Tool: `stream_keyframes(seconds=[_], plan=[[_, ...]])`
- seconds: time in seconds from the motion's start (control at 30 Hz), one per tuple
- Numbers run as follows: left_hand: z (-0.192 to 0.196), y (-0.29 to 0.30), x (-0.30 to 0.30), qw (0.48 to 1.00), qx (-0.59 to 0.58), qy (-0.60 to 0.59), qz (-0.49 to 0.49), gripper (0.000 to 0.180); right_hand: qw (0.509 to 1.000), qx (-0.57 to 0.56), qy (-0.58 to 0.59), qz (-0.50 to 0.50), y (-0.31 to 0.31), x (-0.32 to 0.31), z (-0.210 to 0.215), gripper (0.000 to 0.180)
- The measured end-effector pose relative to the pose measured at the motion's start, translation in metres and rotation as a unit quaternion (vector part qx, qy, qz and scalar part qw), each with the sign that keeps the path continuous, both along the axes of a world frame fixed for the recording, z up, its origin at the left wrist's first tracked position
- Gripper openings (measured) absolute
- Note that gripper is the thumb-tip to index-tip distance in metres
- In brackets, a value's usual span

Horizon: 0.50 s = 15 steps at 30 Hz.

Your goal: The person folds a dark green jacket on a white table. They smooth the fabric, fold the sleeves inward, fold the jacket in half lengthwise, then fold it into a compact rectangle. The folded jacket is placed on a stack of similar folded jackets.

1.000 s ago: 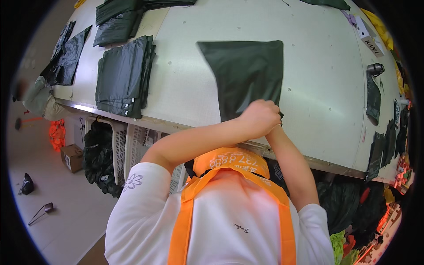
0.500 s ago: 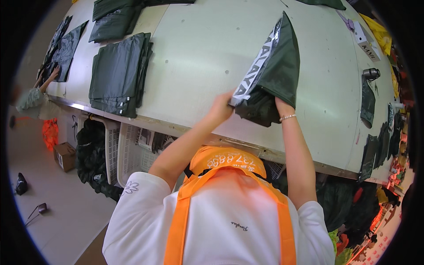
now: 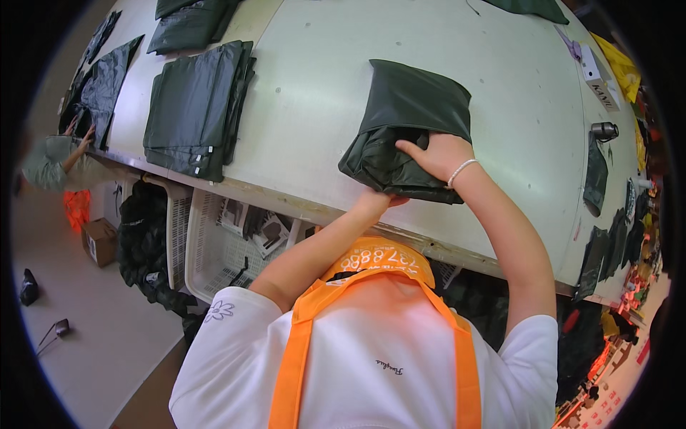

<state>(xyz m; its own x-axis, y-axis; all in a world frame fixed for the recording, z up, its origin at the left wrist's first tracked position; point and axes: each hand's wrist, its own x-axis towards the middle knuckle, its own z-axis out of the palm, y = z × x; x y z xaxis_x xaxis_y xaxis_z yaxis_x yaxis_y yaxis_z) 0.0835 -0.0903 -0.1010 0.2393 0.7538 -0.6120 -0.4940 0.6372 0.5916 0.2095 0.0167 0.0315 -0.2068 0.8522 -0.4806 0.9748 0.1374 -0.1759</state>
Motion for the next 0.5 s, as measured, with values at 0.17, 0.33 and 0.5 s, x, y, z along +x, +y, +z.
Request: stream_keyframes(seconds=[0.17, 0.33, 0.5], plan=[[-0.005, -0.002, 0.001, 0.997, 0.029, 0.007, -0.075, 0.047, 0.97, 0.013, -0.228, 0.08, -0.026, -0.025, 0.003, 0.071], [0.009, -0.002, 0.007, 0.998, 0.043, 0.003, -0.055, 0.05, 0.976, 0.09, -0.175, 0.093, -0.05, -0.009, 0.01, 0.065], [0.019, -0.001, 0.01, 0.998, 0.029, 0.003, -0.053, 0.047, 0.987, 0.141, 0.029, 0.077, -0.067, 0.019, -0.018, 0.063]])
